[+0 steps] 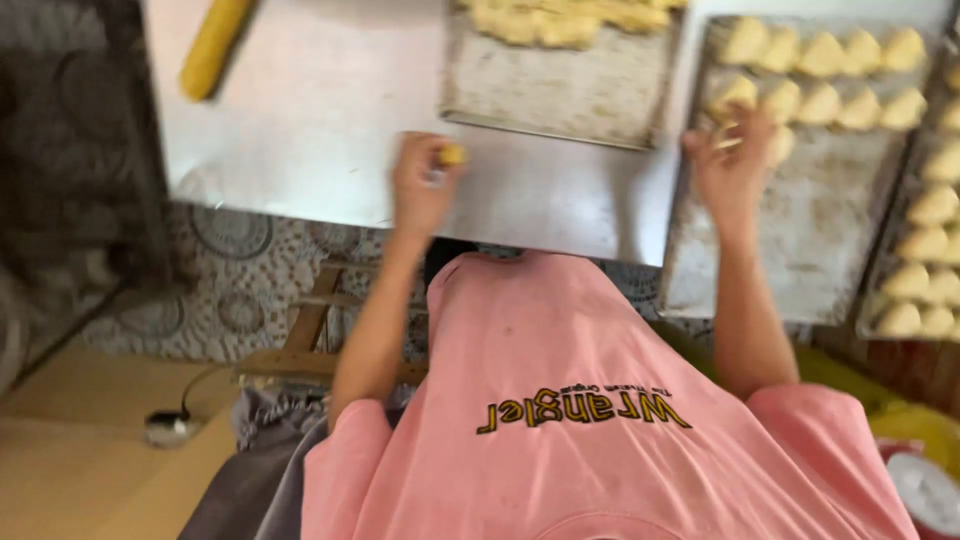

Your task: Shaping small portions of dough into buns and arranging them on baking sheets at a fast pace.

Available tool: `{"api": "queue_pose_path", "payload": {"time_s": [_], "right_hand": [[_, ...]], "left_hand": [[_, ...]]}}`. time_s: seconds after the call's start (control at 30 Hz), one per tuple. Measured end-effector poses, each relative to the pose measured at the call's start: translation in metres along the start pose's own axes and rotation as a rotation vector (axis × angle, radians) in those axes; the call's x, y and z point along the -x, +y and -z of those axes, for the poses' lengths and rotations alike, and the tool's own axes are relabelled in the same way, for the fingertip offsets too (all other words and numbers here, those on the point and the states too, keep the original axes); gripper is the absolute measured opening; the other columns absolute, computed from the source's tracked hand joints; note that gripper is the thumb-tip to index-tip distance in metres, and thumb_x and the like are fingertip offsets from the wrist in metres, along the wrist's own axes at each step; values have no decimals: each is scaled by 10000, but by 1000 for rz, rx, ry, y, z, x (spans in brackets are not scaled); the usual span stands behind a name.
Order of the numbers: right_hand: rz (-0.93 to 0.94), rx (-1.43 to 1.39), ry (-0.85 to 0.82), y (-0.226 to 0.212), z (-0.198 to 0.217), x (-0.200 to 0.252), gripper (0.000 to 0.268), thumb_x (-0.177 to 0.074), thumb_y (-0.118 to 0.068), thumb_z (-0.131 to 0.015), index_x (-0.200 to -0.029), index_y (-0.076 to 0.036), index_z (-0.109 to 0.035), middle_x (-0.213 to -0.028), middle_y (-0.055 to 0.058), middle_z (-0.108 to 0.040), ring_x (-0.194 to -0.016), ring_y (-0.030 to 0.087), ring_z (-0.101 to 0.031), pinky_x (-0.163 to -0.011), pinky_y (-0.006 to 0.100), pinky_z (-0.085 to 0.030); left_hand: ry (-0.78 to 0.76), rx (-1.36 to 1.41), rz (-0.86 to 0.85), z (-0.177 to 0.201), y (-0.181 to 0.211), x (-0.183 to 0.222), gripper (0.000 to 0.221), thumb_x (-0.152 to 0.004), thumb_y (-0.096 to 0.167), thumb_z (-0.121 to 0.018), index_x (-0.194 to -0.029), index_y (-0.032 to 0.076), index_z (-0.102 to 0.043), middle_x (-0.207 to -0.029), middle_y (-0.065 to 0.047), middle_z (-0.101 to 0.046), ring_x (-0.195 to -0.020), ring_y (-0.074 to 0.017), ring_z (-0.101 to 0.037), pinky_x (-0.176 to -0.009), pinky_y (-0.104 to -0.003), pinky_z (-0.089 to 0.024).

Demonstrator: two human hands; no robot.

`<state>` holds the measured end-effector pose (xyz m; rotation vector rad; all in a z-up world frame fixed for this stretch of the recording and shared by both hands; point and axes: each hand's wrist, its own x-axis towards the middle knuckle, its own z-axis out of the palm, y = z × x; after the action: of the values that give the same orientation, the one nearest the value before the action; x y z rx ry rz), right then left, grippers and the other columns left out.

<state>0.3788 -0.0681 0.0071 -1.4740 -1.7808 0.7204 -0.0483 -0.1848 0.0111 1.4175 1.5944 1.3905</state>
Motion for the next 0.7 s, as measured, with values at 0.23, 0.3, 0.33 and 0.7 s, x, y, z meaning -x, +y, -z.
{"api": "queue_pose_path", "payload": {"time_s": [0.23,0.3,0.33,0.7], "right_hand": [[-665,-1118,-681,-196,-204,26,253,-960,-236,-680,-1105,-38,-618,-613,22,-416,-499,165,-436,-458,265,-258],[-738,-859,-686,-206,-216,19,122,-1004,-113,-628,-1034,2,-658,-708,90,-546,-532,153,-469,-472,270,-273],[-742,-853,-683,-212,-222,19,122,-1004,-113,-628,-1034,2,-658,-708,90,-546,-532,153,-469,-472,270,-273],[-106,-296,-431,-243,-378,-68,310,-920,-281,-826,-1178,-129,-750,-950,-18,-695,-873,89,-598,-789,264,-484]], "left_hand": [[-275,-282,-158,68,4,-68,740,-743,612,-887,-1341,236,-668,-1236,-47,-578,-1134,-239,-632,-915,-428,-478],[145,-393,-153,138,-23,-117,199,-1026,256,-650,-1106,75,-660,-1088,-112,-678,-1018,-290,-677,-856,-419,-586],[144,-387,-150,159,-55,-131,199,-1026,256,-650,-1106,75,-660,-1088,-112,-678,-1018,-290,-677,-856,-419,-586],[-225,-425,-280,188,-97,-136,290,-1024,229,-634,-1272,87,-585,-1176,-106,-642,-1029,-344,-575,-800,-464,-419]]}}
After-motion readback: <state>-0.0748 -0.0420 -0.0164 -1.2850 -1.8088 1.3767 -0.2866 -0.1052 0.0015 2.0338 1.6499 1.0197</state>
